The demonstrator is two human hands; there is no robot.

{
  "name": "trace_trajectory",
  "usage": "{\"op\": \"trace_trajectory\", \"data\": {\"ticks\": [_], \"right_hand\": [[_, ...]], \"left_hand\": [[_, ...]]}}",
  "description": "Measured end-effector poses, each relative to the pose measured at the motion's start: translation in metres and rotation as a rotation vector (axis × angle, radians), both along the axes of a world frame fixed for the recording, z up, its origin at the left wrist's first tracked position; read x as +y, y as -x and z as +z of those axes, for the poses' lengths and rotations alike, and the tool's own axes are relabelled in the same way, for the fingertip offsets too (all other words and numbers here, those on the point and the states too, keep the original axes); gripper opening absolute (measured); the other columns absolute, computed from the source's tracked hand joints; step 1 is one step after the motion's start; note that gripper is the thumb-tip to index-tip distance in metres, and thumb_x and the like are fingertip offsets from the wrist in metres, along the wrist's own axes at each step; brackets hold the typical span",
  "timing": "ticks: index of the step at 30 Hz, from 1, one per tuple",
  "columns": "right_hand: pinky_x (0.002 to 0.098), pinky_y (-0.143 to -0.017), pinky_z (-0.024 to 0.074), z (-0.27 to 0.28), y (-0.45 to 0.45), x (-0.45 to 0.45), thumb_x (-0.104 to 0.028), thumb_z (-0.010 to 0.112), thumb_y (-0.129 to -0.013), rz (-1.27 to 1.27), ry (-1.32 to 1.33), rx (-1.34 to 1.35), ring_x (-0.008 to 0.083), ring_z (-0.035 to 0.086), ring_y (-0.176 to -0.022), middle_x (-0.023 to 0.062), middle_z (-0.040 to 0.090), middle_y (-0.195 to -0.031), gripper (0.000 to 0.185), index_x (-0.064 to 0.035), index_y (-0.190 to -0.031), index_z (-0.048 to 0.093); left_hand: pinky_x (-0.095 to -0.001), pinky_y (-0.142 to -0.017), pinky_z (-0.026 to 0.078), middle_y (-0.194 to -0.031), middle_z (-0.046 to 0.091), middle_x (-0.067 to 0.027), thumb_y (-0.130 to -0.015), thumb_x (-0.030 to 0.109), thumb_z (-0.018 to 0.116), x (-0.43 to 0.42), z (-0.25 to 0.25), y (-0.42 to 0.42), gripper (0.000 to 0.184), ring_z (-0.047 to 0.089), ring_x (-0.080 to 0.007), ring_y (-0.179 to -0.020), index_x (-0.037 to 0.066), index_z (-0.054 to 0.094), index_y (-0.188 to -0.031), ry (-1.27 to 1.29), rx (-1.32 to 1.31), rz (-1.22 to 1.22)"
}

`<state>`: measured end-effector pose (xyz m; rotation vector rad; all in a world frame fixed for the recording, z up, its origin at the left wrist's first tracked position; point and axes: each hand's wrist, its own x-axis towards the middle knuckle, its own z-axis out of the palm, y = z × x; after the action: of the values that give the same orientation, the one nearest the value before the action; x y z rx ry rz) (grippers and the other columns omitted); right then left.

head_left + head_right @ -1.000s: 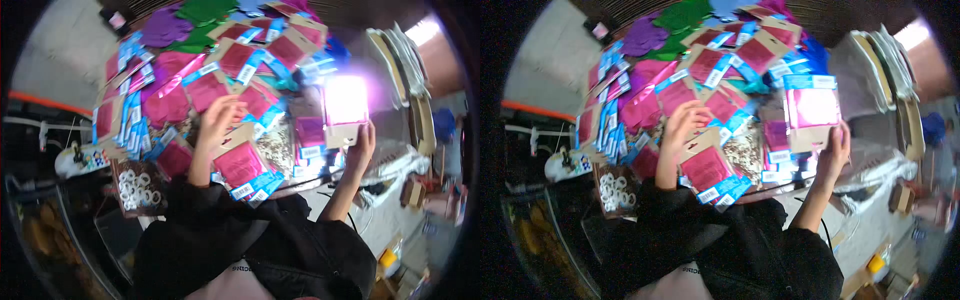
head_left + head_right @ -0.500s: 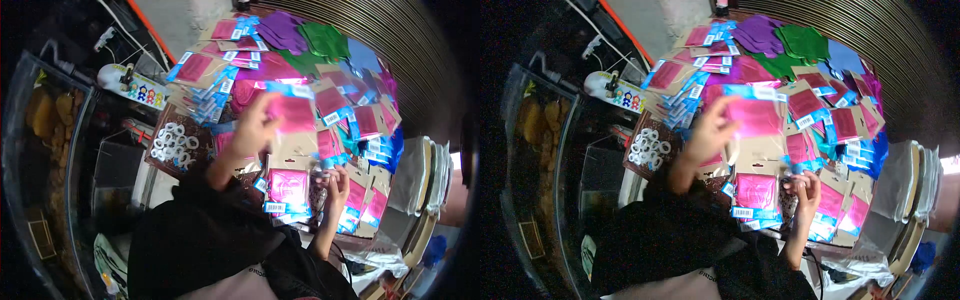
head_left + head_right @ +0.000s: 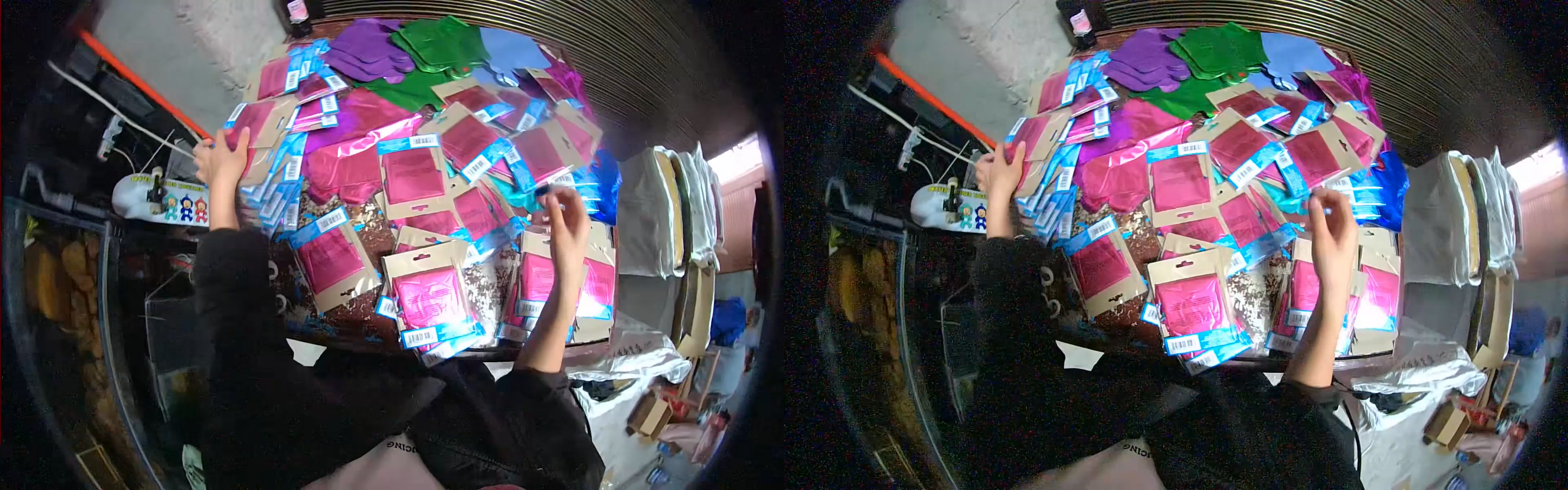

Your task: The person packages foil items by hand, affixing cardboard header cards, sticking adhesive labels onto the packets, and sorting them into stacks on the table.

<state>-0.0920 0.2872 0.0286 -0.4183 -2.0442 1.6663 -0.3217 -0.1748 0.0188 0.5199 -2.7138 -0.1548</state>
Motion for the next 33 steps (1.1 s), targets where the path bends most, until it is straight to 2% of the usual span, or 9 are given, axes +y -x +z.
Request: {"op": "trace_trajectory", "data": {"ticks": [3,5,8,16,20,22,23,30,33], "right_hand": [[0.0254,-0.056,0.0448,0.024,0.046,0.007,-0.023,0.062,-0.079,-0.179,-0.497,-0.177,0.0153,0.056,-0.063,0.0091,0.062,-0.074,0.028,0.0035,-0.087,0.060],[0.0349,-0.061,0.0472,0.003,0.095,0.029,-0.033,0.060,-0.079,-0.138,-0.606,-0.197,0.0297,0.061,-0.067,0.0164,0.064,-0.079,0.037,0.0009,-0.093,0.060],[0.0404,-0.066,0.0479,-0.015,0.156,0.032,-0.041,0.060,-0.077,-0.183,-0.792,-0.242,0.0360,0.060,-0.074,0.0200,0.063,-0.082,0.047,0.0024,-0.093,0.060],[0.0364,-0.066,0.0475,-0.079,0.227,0.045,-0.034,0.064,-0.073,-0.246,-1.197,-0.243,0.0285,0.061,-0.074,0.0163,0.063,-0.082,0.042,-0.0007,-0.099,0.061],[0.0310,-0.065,0.0467,-0.058,0.215,0.059,-0.023,0.066,-0.074,-0.018,-0.464,-0.342,0.0221,0.058,-0.072,0.0108,0.061,-0.083,0.037,-0.0029,-0.103,0.058],[0.0295,-0.064,0.0465,-0.038,0.191,0.052,-0.021,0.066,-0.075,-0.023,-0.375,-0.225,0.0204,0.057,-0.070,0.0096,0.060,-0.083,0.035,-0.0027,-0.103,0.057],[0.0281,-0.063,0.0463,-0.026,0.173,0.043,-0.018,0.065,-0.076,-0.025,-0.285,-0.105,0.0186,0.056,-0.069,0.0085,0.059,-0.082,0.033,-0.0025,-0.103,0.056],[0.0194,-0.061,0.0439,0.004,0.081,-0.015,-0.003,0.055,-0.084,0.141,0.583,0.378,0.0091,0.053,-0.068,0.0045,0.056,-0.082,0.025,-0.0046,-0.108,0.047],[0.0167,-0.060,0.0423,0.017,0.057,-0.038,-0.003,0.056,-0.084,0.153,0.643,0.387,0.0080,0.053,-0.067,0.0040,0.057,-0.081,0.025,-0.0059,-0.107,0.047]], "left_hand": [[-0.0495,-0.090,0.036,-0.119,0.046,-0.0168,-0.077,0.061,0.049,0.002,0.001,-0.002,0.054,0.041,-0.0359,-0.111,0.021,0.055,-0.113,-0.004,0.088,-0.077],[-0.0513,-0.092,0.033,-0.124,0.043,-0.0168,-0.077,0.061,0.049,0.001,0.001,-0.004,0.054,0.036,-0.0365,-0.115,0.020,0.056,-0.112,-0.013,0.177,-0.138],[-0.0492,-0.093,0.033,-0.124,0.043,-0.0172,-0.078,0.056,0.051,-0.004,0.005,-0.003,0.050,0.037,-0.0361,-0.115,0.019,0.057,-0.111,-0.002,0.173,-0.190],[-0.0404,-0.095,0.033,-0.125,0.045,-0.0130,-0.081,0.031,0.059,0.028,0.051,-0.067,0.033,0.039,-0.0322,-0.116,0.012,0.058,-0.109,0.008,0.301,-0.555],[-0.0352,-0.092,0.036,-0.122,0.048,-0.0105,-0.080,0.015,0.062,0.070,0.060,-0.117,0.028,0.045,-0.0252,-0.111,0.008,0.058,-0.107,-0.178,0.246,-0.797],[-0.0322,-0.088,0.039,-0.116,0.053,-0.0102,-0.078,0.007,0.061,0.095,0.062,-0.142,0.027,0.050,-0.0230,-0.105,0.007,0.058,-0.105,-0.397,0.093,-0.883],[-0.0313,-0.087,0.041,-0.110,0.056,-0.0098,-0.077,0.003,0.059,0.106,0.057,-0.153,0.027,0.053,-0.0226,-0.098,0.006,0.058,-0.104,-0.752,-0.033,-0.859],[-0.0293,-0.086,0.041,-0.109,0.058,-0.0096,-0.076,0.000,0.055,0.154,0.041,-0.190,0.025,0.054,-0.0216,-0.098,0.001,0.058,-0.101,-0.817,-0.164,-1.111],[-0.0291,-0.086,0.041,-0.109,0.058,-0.0096,-0.077,0.001,0.055,0.161,0.045,-0.196,0.025,0.054,-0.0215,-0.098,0.001,0.058,-0.102,-0.803,-0.174,-1.131]]}}
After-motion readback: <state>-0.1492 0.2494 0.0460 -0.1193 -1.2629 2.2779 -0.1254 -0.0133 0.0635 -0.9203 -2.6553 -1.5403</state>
